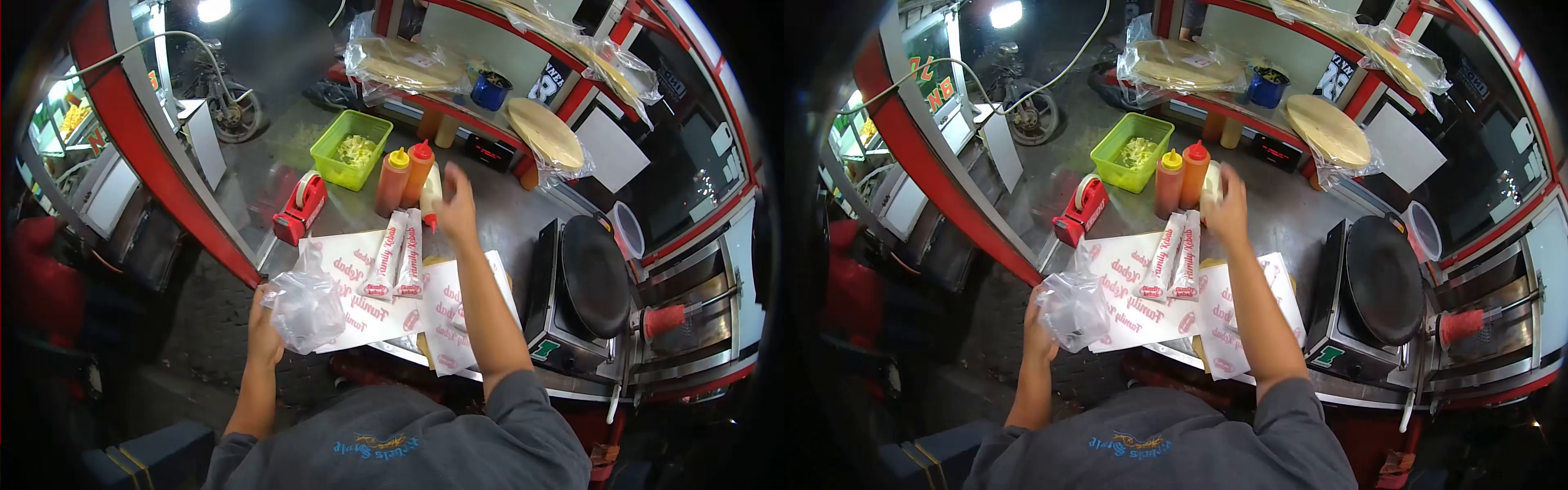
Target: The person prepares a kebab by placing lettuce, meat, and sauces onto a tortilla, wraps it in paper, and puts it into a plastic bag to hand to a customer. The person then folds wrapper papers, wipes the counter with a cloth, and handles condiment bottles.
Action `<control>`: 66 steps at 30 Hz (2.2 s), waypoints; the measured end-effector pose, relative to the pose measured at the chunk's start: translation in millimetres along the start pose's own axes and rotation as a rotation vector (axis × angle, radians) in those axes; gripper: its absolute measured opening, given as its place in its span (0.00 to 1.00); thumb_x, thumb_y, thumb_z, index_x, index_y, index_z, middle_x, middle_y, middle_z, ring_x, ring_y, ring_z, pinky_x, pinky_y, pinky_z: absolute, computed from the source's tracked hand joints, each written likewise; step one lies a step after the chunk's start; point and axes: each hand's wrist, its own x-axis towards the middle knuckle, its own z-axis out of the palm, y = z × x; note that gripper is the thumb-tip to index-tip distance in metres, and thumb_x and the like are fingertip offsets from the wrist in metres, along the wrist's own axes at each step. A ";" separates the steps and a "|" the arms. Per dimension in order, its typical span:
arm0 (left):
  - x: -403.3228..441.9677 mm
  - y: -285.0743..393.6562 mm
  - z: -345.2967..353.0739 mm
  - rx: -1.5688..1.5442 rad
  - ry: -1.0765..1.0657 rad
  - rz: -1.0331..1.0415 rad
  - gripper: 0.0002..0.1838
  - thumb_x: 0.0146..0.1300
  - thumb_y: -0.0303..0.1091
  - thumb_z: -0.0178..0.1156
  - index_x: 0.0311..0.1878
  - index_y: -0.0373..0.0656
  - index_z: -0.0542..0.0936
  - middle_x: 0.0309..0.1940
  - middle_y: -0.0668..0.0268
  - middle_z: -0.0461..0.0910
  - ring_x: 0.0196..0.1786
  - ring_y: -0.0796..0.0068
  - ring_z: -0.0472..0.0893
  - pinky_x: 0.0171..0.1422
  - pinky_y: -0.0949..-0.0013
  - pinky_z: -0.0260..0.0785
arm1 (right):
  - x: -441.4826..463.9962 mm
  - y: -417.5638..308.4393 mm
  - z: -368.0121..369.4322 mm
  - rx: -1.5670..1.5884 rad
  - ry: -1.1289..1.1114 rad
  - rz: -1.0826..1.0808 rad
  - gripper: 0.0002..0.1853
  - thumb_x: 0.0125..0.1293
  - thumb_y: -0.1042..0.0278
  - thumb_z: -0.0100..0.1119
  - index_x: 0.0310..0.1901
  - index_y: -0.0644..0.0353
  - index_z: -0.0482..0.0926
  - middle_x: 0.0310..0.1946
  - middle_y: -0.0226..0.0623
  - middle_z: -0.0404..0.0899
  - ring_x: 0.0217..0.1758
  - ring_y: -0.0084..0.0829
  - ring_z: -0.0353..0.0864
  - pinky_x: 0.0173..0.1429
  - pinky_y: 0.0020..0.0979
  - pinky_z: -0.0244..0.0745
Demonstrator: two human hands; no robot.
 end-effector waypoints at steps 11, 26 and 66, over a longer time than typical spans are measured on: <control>-74.1 -3.2 -28.3 0.289 -0.098 0.106 0.26 0.65 0.23 0.70 0.63 0.39 0.69 0.59 0.63 0.78 0.59 0.73 0.80 0.64 0.64 0.75 | 71.1 -8.7 20.7 -0.007 0.142 -0.130 0.36 0.57 0.69 0.80 0.65 0.60 0.71 0.57 0.47 0.82 0.59 0.41 0.85 0.65 0.38 0.78; -15.1 30.8 30.0 0.755 -0.823 0.141 0.15 0.70 0.20 0.56 0.56 0.39 0.85 0.52 0.61 0.79 0.56 0.66 0.78 0.66 0.67 0.68 | -81.6 -98.3 43.3 0.176 -0.444 -0.200 0.40 0.61 0.62 0.76 0.72 0.61 0.66 0.66 0.56 0.74 0.68 0.55 0.75 0.74 0.46 0.69; -39.5 14.8 59.8 0.420 -0.766 -0.156 0.41 0.61 0.21 0.71 0.75 0.37 0.61 0.52 0.64 0.73 0.58 0.72 0.76 0.65 0.66 0.71 | -58.9 26.0 -152.3 -0.098 0.376 0.292 0.30 0.50 0.66 0.81 0.54 0.65 0.78 0.50 0.51 0.86 0.53 0.48 0.87 0.59 0.42 0.80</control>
